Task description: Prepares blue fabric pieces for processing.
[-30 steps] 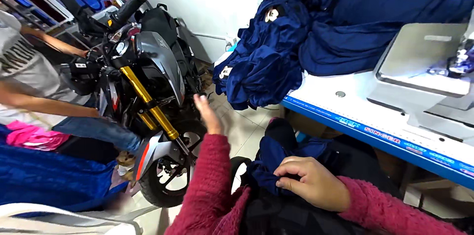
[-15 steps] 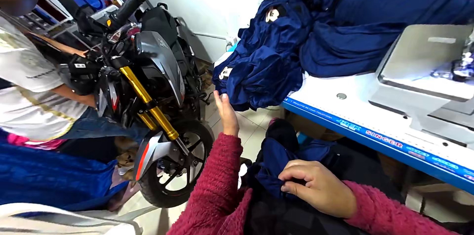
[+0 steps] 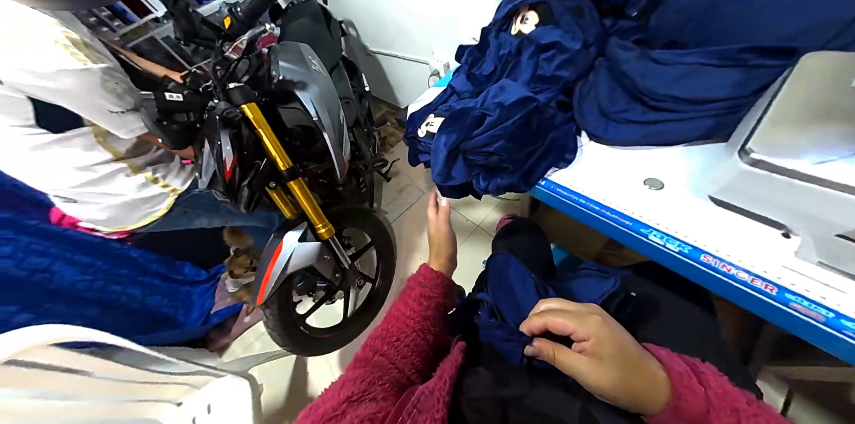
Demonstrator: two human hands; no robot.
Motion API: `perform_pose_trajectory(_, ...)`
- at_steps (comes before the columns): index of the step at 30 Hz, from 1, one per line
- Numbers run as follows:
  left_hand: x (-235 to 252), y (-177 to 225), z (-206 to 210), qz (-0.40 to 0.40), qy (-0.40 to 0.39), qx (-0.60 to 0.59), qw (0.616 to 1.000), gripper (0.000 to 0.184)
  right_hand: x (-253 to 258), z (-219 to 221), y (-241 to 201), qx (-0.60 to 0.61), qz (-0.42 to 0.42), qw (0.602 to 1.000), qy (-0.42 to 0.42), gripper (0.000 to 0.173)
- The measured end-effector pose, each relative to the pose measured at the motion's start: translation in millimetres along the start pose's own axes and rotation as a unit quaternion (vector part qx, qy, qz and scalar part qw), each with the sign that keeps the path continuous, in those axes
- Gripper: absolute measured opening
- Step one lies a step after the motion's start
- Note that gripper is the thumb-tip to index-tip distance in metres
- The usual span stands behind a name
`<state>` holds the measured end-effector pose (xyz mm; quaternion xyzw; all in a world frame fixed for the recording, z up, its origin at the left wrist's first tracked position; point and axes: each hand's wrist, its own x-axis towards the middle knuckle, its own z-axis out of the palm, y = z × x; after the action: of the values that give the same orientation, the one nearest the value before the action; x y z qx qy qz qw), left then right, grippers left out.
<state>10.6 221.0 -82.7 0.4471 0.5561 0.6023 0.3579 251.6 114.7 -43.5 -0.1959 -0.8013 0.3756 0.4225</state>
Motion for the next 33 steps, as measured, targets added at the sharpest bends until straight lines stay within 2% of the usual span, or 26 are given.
perform_pose_trajectory(3,-23,-14,-2,-0.094,-0.012,0.003,0.996,0.072,-1,1,1,0.005,-0.004,1.0,0.002,0.02)
perform_pose_trajectory(5,-23,-24,-6,-0.129,0.01,-0.015,0.991,0.067,-2,1,2,0.007,0.0,1.0,0.002,0.02)
perform_pose_trajectory(8,-9,-32,-18,-0.14,0.062,-0.023,0.988,0.058,-2,2,6,0.013,-0.002,1.0,0.003,0.019)
perform_pose_trajectory(10,5,-28,-30,-0.115,0.085,-0.002,0.99,0.057,-1,3,9,0.018,-0.007,1.0,0.002,0.019)
perform_pose_trajectory(13,44,-13,-49,-0.041,0.104,0.03,0.993,0.062,3,2,15,0.021,-0.012,1.0,-0.008,0.019)
perform_pose_trajectory(17,129,4,-58,0.053,0.095,0.033,0.993,0.063,10,-4,12,0.039,0.025,0.998,-0.045,0.017)
perform_pose_trajectory(21,211,21,-40,0.011,0.06,0.033,0.998,0.066,22,-10,9,0.052,0.074,0.993,-0.08,0.016)
perform_pose_trajectory(26,284,15,-33,-0.053,0.089,0.064,0.993,0.069,31,-13,27,0.062,0.104,0.989,-0.081,0.019)
perform_pose_trajectory(33,309,1,-34,-0.059,0.084,0.101,0.99,0.067,44,-12,43,0.083,0.128,0.984,-0.087,0.02)
